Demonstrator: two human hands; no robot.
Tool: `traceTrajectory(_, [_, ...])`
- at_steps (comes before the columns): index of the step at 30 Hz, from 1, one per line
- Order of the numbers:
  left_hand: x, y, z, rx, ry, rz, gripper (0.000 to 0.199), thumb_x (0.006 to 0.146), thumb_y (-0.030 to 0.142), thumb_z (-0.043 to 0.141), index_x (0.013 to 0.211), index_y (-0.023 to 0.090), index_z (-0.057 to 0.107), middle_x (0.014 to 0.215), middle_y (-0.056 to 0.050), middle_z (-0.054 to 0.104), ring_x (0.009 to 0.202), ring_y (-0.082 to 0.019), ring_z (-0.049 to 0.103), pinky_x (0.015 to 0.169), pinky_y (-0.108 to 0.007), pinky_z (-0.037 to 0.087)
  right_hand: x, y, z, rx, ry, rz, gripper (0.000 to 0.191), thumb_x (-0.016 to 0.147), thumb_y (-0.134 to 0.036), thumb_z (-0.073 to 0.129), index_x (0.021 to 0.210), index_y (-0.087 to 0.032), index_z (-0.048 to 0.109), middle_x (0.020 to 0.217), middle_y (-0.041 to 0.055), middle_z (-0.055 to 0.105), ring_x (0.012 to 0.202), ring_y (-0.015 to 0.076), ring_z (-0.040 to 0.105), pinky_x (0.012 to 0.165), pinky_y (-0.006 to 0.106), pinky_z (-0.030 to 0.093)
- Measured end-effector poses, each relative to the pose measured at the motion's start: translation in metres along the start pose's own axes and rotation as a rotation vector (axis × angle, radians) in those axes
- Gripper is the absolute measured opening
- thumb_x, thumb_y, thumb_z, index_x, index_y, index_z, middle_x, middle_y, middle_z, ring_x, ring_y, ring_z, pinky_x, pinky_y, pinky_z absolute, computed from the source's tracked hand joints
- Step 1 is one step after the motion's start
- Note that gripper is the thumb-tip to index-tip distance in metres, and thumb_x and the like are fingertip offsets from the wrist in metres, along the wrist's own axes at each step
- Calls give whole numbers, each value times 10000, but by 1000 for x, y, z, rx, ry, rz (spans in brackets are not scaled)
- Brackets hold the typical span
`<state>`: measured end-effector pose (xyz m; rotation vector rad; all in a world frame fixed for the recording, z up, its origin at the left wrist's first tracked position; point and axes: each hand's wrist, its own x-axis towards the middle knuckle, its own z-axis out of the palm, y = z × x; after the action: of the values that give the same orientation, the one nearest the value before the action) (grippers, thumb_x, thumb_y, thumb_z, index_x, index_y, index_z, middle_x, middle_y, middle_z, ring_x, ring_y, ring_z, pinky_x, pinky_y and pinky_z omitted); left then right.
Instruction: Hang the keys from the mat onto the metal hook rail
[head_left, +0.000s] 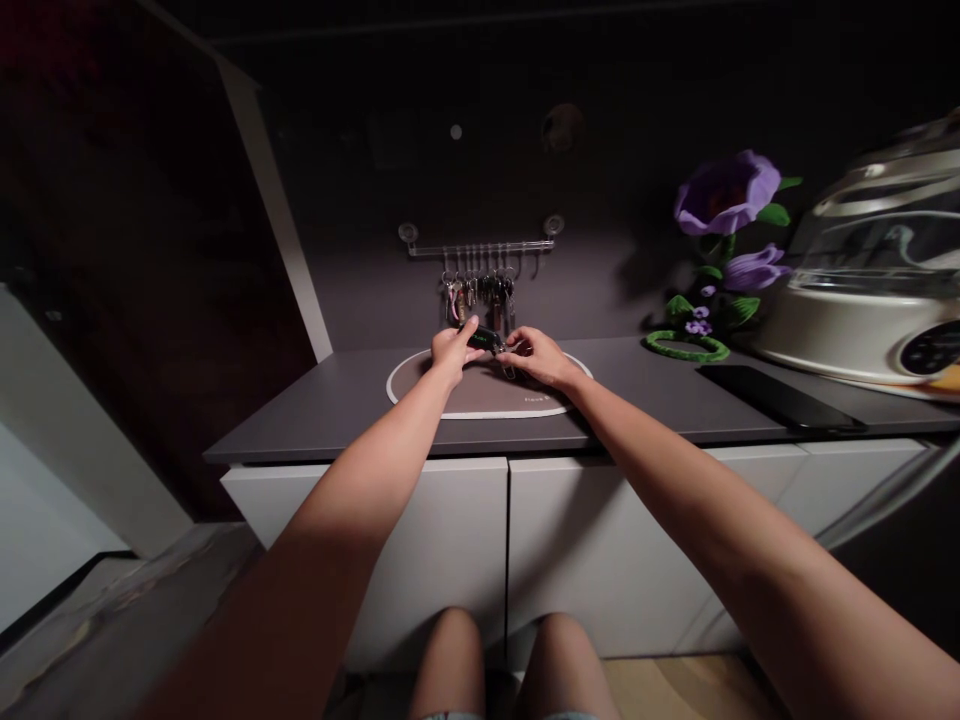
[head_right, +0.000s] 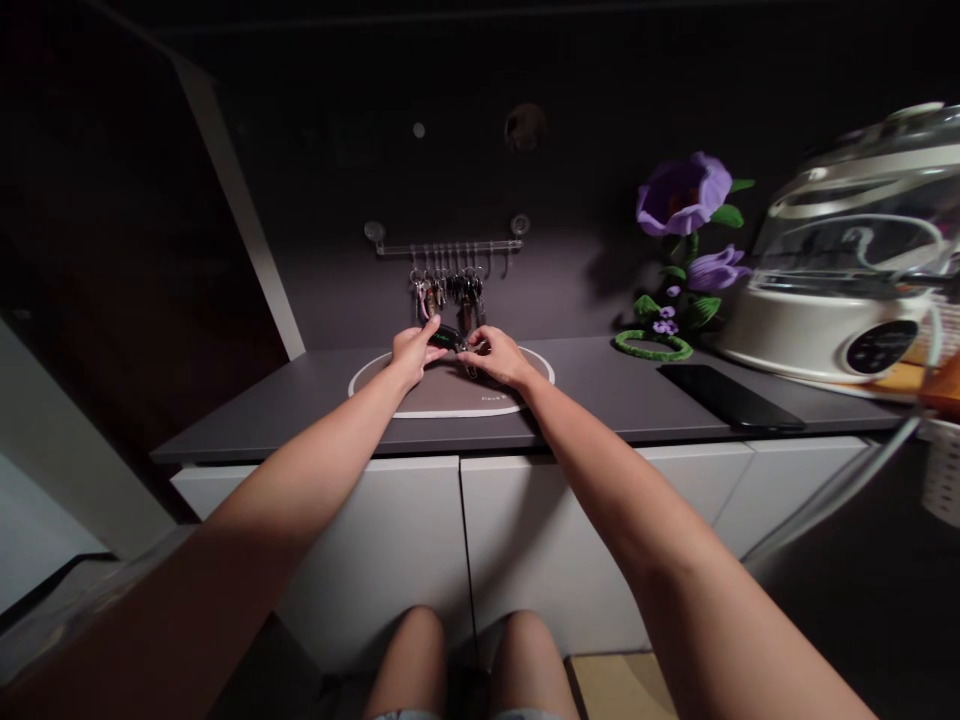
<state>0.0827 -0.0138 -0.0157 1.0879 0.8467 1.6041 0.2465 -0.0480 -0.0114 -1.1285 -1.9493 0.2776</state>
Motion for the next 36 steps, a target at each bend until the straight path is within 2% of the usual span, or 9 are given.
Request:
traceTrajectory(4, [1,0,-1,-51,15,-8,402,615,470,690,697,111,530,631,-44,608,702,-155,630,730,-360,544,-1,0,2,-82,3,-9,424,588,-417,694,882,-157,537,815,22,571,657,112,496,613,234,393])
traceTrajectory(10, [2,0,0,-84,57,-11,405,589,456,712,688,104,539,631,-40,601,680,-155,626,702,-349,550,0,-1,2,-195,-20,-98,205,672,-354,632,720,-161,580,777,21,553,712,117,485,670,228,368])
traceTrajectory(14, [3,1,-1,-118,107,-26,419,564,463,724,676,106,536,606,-31,591,638,-147,622,656,-320,552,3,2,3,-40,5,-100,232,695,-389,601,711,-158,596,781,23,576,711,117,504,672,232,381])
traceTrajectory(20, [4,3,-1,-153,173,-55,372,586,423,724,659,110,537,580,-17,573,565,-124,604,577,-265,534,8,8,3,277,52,56,323,719,-471,556,765,-152,585,702,6,585,635,108,495,647,249,403])
traceTrajectory(24, [1,5,2,-213,132,-116,312,615,352,725,683,103,550,596,-18,586,512,-102,581,548,-246,524,10,12,6,418,112,102,290,738,-451,550,745,-162,541,677,2,574,632,107,509,654,253,427])
traceTrajectory(30, [-2,5,5,-325,-1,-208,249,680,304,685,736,92,567,647,-53,625,580,-114,609,593,-233,534,9,13,11,462,43,121,208,740,-366,562,779,-165,523,684,-7,567,624,104,516,642,255,436])
traceTrajectory(36, [-2,5,6,-382,-29,-263,215,732,296,634,771,92,578,675,-66,634,668,-130,631,669,-249,550,8,8,10,509,2,71,203,682,-298,607,818,-172,522,718,-18,568,651,94,507,665,246,435])
